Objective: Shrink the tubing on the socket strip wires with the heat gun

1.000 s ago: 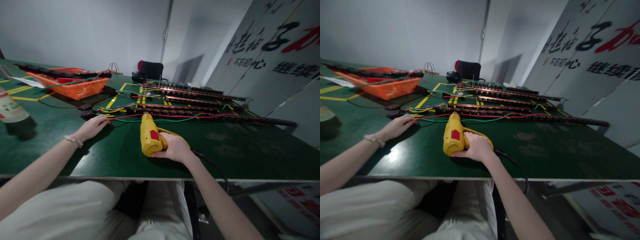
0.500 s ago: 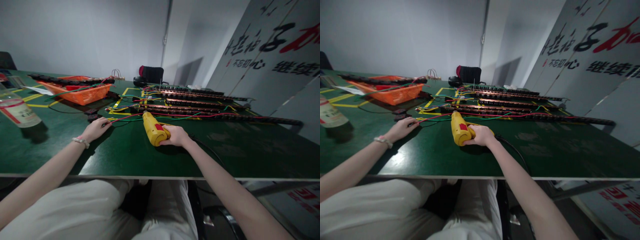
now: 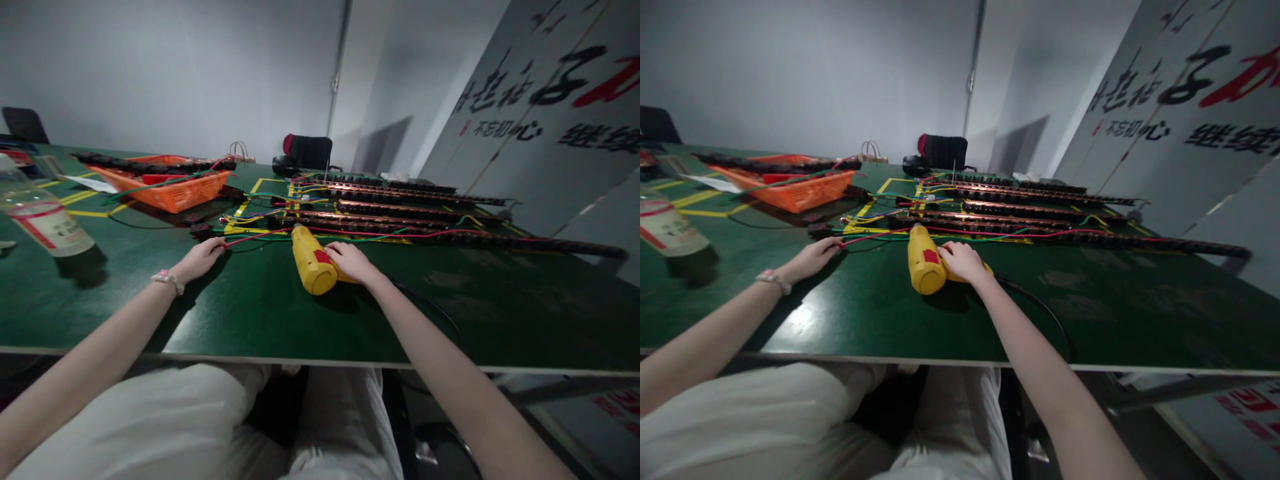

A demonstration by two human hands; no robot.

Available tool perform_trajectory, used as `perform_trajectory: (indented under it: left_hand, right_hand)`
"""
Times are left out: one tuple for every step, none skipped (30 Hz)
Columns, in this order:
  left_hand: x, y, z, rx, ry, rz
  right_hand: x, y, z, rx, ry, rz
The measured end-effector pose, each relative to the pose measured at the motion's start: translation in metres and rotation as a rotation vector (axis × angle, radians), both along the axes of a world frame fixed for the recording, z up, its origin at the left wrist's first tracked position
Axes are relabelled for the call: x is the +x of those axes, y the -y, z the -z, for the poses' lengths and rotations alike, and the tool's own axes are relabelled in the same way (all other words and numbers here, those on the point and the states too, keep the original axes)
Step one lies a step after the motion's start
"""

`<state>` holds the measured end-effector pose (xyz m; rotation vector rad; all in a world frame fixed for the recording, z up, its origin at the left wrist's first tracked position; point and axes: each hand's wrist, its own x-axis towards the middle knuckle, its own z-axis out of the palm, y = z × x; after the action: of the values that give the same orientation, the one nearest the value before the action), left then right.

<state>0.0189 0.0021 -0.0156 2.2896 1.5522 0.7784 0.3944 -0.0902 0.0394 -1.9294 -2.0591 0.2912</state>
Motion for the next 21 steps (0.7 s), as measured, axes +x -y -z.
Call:
perform_trajectory:
  left_hand:
    - [0.0, -0.001, 0.0, -0.018, 0.015, -0.007]
    - [-0.001, -0.001, 0.001, -0.029, 0.032, -0.014]
    - [-0.002, -0.002, 0.002, -0.036, 0.051, -0.02]
    - [-0.004, -0.003, 0.002, -0.042, 0.069, -0.021]
    - [-0.006, -0.004, 0.003, -0.047, 0.084, -0.015]
    - [-0.008, -0.004, 0.003, -0.052, 0.094, 0.0]
    - [-0.01, -0.005, 0.002, -0.056, 0.103, 0.018]
    - [-0.013, -0.005, 0.001, -0.061, 0.11, 0.034]
    - [-0.016, -0.006, -0.001, -0.066, 0.118, 0.045]
    - [-0.018, -0.005, -0.004, -0.072, 0.125, 0.049]
    - [-0.02, -0.004, -0.006, -0.079, 0.132, 0.044]
    - [-0.022, -0.003, -0.009, -0.085, 0.137, 0.034]
    - [-0.023, -0.002, -0.012, -0.089, 0.139, 0.024]
    - [-0.025, 0.0, -0.015, -0.091, 0.141, 0.015]
    - [-0.026, 0.002, -0.017, -0.094, 0.142, 0.011]
    - [-0.028, 0.003, -0.019, -0.098, 0.139, 0.014]
    - [-0.03, 0.005, -0.02, -0.1, 0.128, 0.026]
    - [-0.031, 0.006, -0.021, -0.094, 0.107, 0.042]
    - [-0.034, 0.007, -0.021, -0.081, 0.079, 0.054]
    - [-0.036, 0.007, -0.021, -0.067, 0.048, 0.059]
    - [-0.038, 0.007, -0.021, -0.056, 0.021, 0.056]
  right_hand:
    - [-0.003, -0.004, -0.002, -0.022, 0.013, -0.021]
    - [-0.005, -0.006, -0.004, -0.037, 0.013, -0.046]
    - [-0.007, -0.009, -0.005, -0.054, 0.002, -0.071]
    - [-0.008, -0.01, -0.007, -0.073, -0.018, -0.098]
    - [-0.009, -0.01, -0.008, -0.093, -0.038, -0.128]
    - [-0.011, -0.01, -0.009, -0.111, -0.047, -0.165]
    - [-0.012, -0.008, -0.009, -0.126, -0.041, -0.206]
    - [-0.013, -0.006, -0.01, -0.136, -0.023, -0.244]
    - [-0.014, -0.003, -0.01, -0.144, -0.004, -0.27]
    - [-0.016, 0.001, -0.01, -0.152, 0.009, -0.28]
    - [-0.018, 0.005, -0.01, -0.159, 0.012, -0.281]
    - [-0.021, 0.01, -0.011, -0.167, 0.007, -0.277]
    - [-0.024, 0.015, -0.011, -0.174, -0.001, -0.274]
    - [-0.028, 0.02, -0.011, -0.181, -0.006, -0.279]
    - [-0.032, 0.025, -0.011, -0.186, -0.011, -0.292]
    - [-0.036, 0.03, -0.011, -0.194, -0.02, -0.313]
    - [-0.04, 0.034, -0.011, -0.201, -0.036, -0.339]
    - [-0.045, 0.038, -0.011, -0.206, -0.056, -0.368]
    - [-0.05, 0.041, -0.01, -0.205, -0.077, -0.398]
    - [-0.055, 0.043, -0.01, -0.198, -0.093, -0.427]
    - [-0.059, 0.045, -0.01, -0.187, -0.106, -0.451]
